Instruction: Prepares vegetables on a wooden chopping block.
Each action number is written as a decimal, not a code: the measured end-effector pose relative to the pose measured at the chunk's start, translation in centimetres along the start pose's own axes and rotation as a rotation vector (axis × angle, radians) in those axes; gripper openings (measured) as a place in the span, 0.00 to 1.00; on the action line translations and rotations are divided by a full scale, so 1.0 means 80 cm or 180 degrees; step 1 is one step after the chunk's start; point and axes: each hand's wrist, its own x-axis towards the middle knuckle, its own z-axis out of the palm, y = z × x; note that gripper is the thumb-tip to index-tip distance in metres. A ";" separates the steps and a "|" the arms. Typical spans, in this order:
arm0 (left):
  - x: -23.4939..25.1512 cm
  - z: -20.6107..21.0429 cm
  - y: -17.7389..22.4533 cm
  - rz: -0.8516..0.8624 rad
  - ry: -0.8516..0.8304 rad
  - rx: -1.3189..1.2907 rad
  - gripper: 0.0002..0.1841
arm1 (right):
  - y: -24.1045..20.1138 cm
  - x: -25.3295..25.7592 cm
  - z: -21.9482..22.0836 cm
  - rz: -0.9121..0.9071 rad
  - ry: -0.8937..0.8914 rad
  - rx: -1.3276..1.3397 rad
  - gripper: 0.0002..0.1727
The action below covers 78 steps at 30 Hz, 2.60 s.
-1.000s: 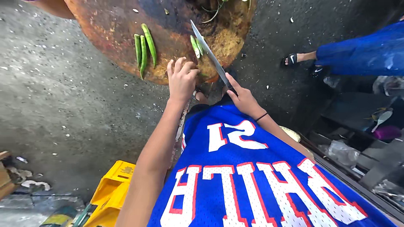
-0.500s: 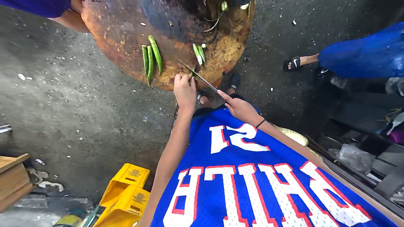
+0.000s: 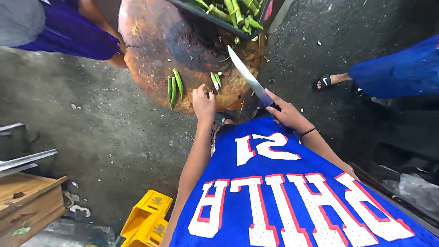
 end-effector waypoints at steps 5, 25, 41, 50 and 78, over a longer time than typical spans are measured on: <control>0.034 0.018 0.050 -0.0067 -0.0056 0.0238 0.24 | 0.017 -0.022 -0.060 0.0302 -0.0027 -0.0153 0.35; 0.064 0.033 0.088 -0.0839 -0.0013 0.0701 0.26 | 0.127 -0.041 -0.180 0.0548 -0.0074 -0.0118 0.35; 0.200 -0.075 0.508 0.1028 0.0591 -0.1119 0.44 | 0.212 -0.111 -0.189 0.1246 0.0594 0.0398 0.37; -0.033 0.175 0.229 0.0887 -0.1306 -0.0798 0.26 | 0.197 -0.117 -0.144 0.0283 0.1511 -0.0510 0.36; 0.051 0.041 0.094 0.0427 -0.0468 -0.0142 0.27 | 0.034 -0.057 -0.036 0.1295 0.1483 0.0280 0.39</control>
